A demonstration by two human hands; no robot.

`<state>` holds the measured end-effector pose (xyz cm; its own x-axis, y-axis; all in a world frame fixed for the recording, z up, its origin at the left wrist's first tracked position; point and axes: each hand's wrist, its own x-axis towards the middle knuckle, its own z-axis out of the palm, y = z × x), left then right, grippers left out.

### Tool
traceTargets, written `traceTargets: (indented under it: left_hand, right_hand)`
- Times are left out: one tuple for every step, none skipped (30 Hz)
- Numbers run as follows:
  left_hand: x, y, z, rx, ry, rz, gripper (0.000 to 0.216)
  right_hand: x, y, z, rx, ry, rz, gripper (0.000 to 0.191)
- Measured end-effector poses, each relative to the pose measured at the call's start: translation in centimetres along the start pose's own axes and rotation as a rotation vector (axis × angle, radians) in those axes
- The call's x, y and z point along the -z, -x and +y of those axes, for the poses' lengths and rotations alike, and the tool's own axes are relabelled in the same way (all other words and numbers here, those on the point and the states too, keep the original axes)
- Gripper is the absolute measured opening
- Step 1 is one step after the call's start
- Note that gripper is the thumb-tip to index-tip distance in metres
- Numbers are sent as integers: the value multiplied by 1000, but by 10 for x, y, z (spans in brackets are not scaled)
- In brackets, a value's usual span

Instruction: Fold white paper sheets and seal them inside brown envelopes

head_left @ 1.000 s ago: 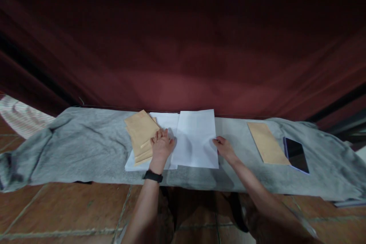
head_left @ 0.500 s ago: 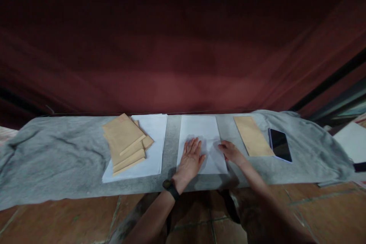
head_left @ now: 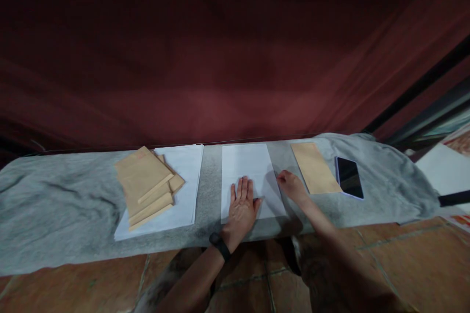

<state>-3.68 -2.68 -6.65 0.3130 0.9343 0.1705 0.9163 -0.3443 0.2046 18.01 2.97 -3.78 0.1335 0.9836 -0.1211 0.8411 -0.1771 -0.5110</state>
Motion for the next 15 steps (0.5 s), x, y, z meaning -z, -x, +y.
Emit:
traceTargets:
  left_hand:
    - [-1,0,3,19,-3,6,63]
    - [-2,0,6,35,-6,9,63]
    - [-4,0,9,46,-9,12,62]
    - [-5,-1,12,55,-11,15,62]
    - [-7,-1,13,61,-13,19,62]
    - [-8,-2,14,59,-15,25,61]
    - [-10,-3,12,49,-18,30,61]
    - [-12,-4,10,34,-24,34,62]
    - [-13,-5,6,20,-35,37,63]
    - [-14,-6,1,7,-47,35,64]
    - [-15,-8,-4,12,-65,32,64]
    - [-16,-10,-9,29,-84,24,64]
    - [-16,-11,-15,44,-103,12,64]
    - [-16,-12,-19,55,-120,1,64]
    - [-16,-12,-22,57,-135,-8,64]
  right_hand:
    - [0,0,-1,-4,4,13,16]
    - [0,1,-3,4,-1,30,18]
    - [-3,2,-7,31,-28,57,21]
    - [-7,5,-12,69,-68,84,25]
    - [-14,9,-19,144,-149,128,30]
    - [-23,14,-26,230,-266,162,35]
    - [-34,20,-34,298,-366,163,41]
    - [-45,26,-42,336,-429,143,46]
    - [-56,31,-49,355,-460,115,51]
    - [-66,37,-56,377,-467,90,55]
    - [-75,42,-61,418,-451,67,57]
    - [-81,46,-64,472,-410,52,58]
    - [-85,49,-66,515,-351,48,58]
    - [-87,51,-66,555,-280,50,59]
    - [-88,53,-66,585,-204,58,59]
